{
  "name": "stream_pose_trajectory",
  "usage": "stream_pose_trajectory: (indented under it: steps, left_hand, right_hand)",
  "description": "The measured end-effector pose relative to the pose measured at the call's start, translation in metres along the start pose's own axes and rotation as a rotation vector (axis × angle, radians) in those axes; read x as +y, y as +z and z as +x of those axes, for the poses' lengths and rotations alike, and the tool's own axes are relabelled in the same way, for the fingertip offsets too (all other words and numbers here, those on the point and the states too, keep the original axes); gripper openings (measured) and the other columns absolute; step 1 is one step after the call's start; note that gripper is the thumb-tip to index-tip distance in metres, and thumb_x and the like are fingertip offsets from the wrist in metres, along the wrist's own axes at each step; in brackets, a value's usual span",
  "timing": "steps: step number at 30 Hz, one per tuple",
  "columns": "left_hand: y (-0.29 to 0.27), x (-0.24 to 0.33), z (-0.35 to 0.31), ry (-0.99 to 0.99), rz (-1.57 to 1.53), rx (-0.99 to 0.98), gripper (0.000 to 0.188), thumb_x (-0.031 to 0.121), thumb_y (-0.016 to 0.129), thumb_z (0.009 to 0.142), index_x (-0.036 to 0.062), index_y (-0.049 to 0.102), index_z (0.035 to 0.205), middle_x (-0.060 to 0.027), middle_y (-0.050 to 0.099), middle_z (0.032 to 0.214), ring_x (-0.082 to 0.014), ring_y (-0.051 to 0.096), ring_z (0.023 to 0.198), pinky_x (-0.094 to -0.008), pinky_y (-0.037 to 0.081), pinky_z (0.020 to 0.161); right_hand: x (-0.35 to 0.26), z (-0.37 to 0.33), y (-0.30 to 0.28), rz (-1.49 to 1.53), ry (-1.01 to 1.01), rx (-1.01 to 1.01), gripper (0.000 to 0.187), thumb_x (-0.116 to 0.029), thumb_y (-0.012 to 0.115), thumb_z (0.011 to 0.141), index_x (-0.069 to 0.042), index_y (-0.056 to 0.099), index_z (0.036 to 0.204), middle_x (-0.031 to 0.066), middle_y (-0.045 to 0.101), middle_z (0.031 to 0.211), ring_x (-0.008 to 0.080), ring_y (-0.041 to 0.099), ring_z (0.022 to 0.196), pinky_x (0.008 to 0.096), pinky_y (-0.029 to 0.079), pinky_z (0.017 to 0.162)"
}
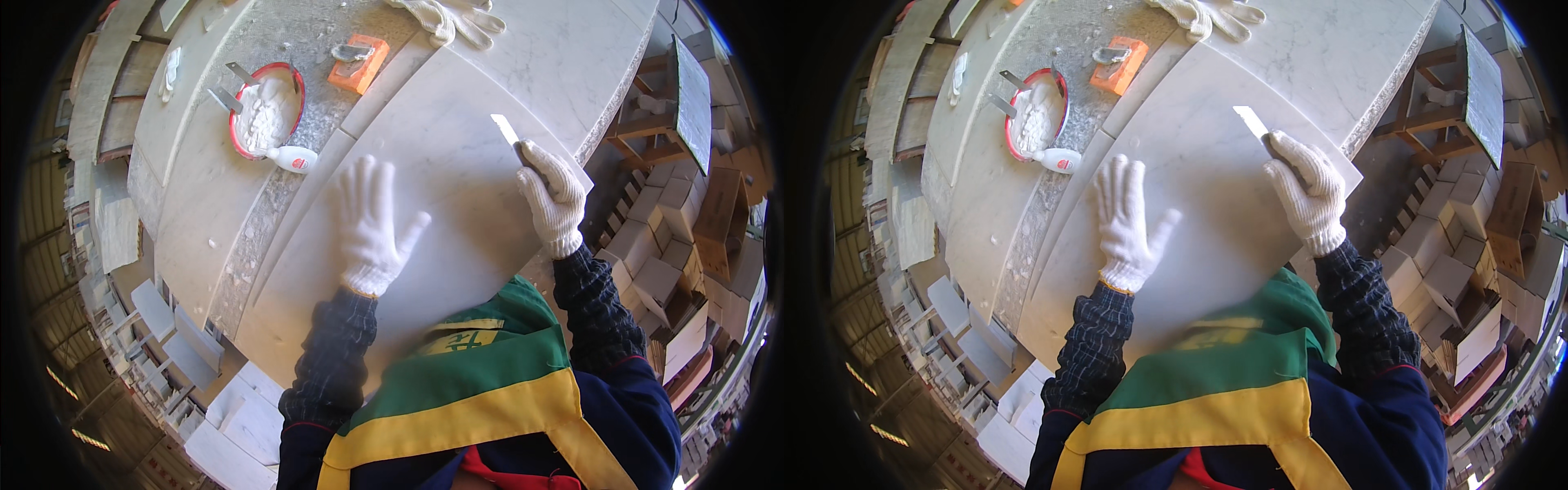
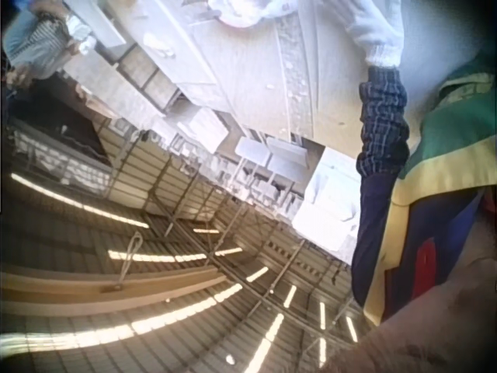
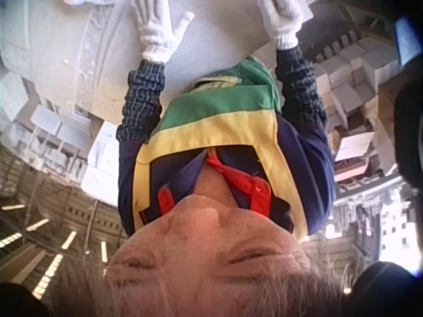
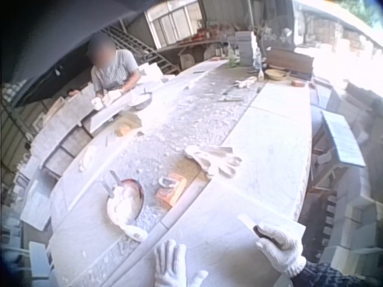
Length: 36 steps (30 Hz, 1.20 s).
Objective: The person applies a white adhesive from a squeeze bottle along the edge of a large stone slab and spreads it with a small metal spatula. They repeatedly wipe the slab surface with gloved hands and continue applying and smoothing the adhesive along the seam.
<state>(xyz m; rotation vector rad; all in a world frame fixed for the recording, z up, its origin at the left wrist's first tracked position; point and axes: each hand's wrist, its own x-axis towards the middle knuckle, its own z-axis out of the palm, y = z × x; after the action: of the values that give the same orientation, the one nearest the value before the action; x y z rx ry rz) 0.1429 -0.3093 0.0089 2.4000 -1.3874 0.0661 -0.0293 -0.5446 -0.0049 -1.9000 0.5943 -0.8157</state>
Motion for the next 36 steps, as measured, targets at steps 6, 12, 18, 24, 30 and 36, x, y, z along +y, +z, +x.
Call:
stream_pose_trajectory:
  steps: [6, 12, 18, 24, 30, 36]
  left_hand:
    - [0.008, -0.057, 0.056, 0.112, -0.011, -0.043, 0.079, 0.043, 0.068, 0.102, 0.0037, 0.038, 0.163, -0.0231, 0.038, 0.168, -0.0441, 0.033, 0.157, -0.0545, 0.024, 0.13]
    - [-0.009, -0.038, 0.022, 0.597, 0.006, -0.411, 0.075, 0.063, 0.053, 0.103, 0.0117, 0.051, 0.158, -0.016, 0.04, 0.169, -0.0374, 0.031, 0.16, -0.055, 0.021, 0.132]
    - [-0.037, -0.071, 0.017, 0.472, -0.05, -0.281, 0.072, 0.061, 0.049, 0.106, 0.0108, 0.052, 0.158, -0.0164, 0.042, 0.168, -0.0395, 0.032, 0.159, -0.056, 0.021, 0.131]
    - [-0.001, -0.064, 0.07, 0.309, -0.015, -0.218, 0.071, 0.053, 0.05, 0.107, 0.0122, 0.039, 0.165, -0.0162, 0.034, 0.172, -0.0386, 0.027, 0.161, -0.0528, 0.018, 0.133]
    - [-0.032, -0.02, -0.019, 0.654, -0.194, -0.643, 0.066, 0.062, 0.048, 0.105, 0.0174, 0.06, 0.153, -0.0103, 0.049, 0.165, -0.0327, 0.033, 0.16, -0.0529, 0.019, 0.133]
    - [-0.064, -0.021, -0.031, 0.256, -0.369, -0.012, 0.054, 0.05, 0.06, 0.105, 0.0081, 0.068, 0.138, -0.0126, 0.065, 0.145, -0.0358, 0.055, 0.143, -0.0573, 0.027, 0.129]
  right_hand:
    - [0.004, 0.011, 0.001, -0.11, 0.026, -0.019, 0.036, 0.002, 0.078, 0.091, 0.001, 0.075, 0.127, 0.0127, 0.078, 0.112, 0.0164, 0.073, 0.093, 0.0293, 0.058, 0.083]
    - [-0.003, 0.017, 0.001, -0.158, -0.037, -0.035, 0.035, -0.004, 0.083, 0.089, -0.002, 0.077, 0.123, 0.0149, 0.079, 0.108, 0.0249, 0.074, 0.094, 0.0345, 0.058, 0.086]
    - [0.001, 0.016, 0.002, -0.168, -0.041, -0.065, 0.034, -0.005, 0.082, 0.089, -0.002, 0.077, 0.122, 0.0147, 0.078, 0.107, 0.0251, 0.074, 0.092, 0.034, 0.058, 0.083]
    - [-0.003, 0.016, 0.003, -0.166, -0.026, -0.063, 0.033, -0.003, 0.08, 0.089, -0.001, 0.077, 0.121, 0.0142, 0.078, 0.107, 0.0264, 0.073, 0.095, 0.035, 0.058, 0.087]
    - [0.002, 0.017, 0.005, -0.132, -0.108, -0.012, 0.033, -0.003, 0.08, 0.089, -0.001, 0.077, 0.121, 0.0141, 0.078, 0.105, 0.0269, 0.073, 0.094, 0.0356, 0.057, 0.087]
    - [-0.018, 0.007, 0.012, -0.035, -0.089, -0.162, 0.036, -0.005, 0.08, 0.089, -0.002, 0.076, 0.124, 0.0158, 0.076, 0.1, 0.0286, 0.074, 0.088, 0.0375, 0.059, 0.079]
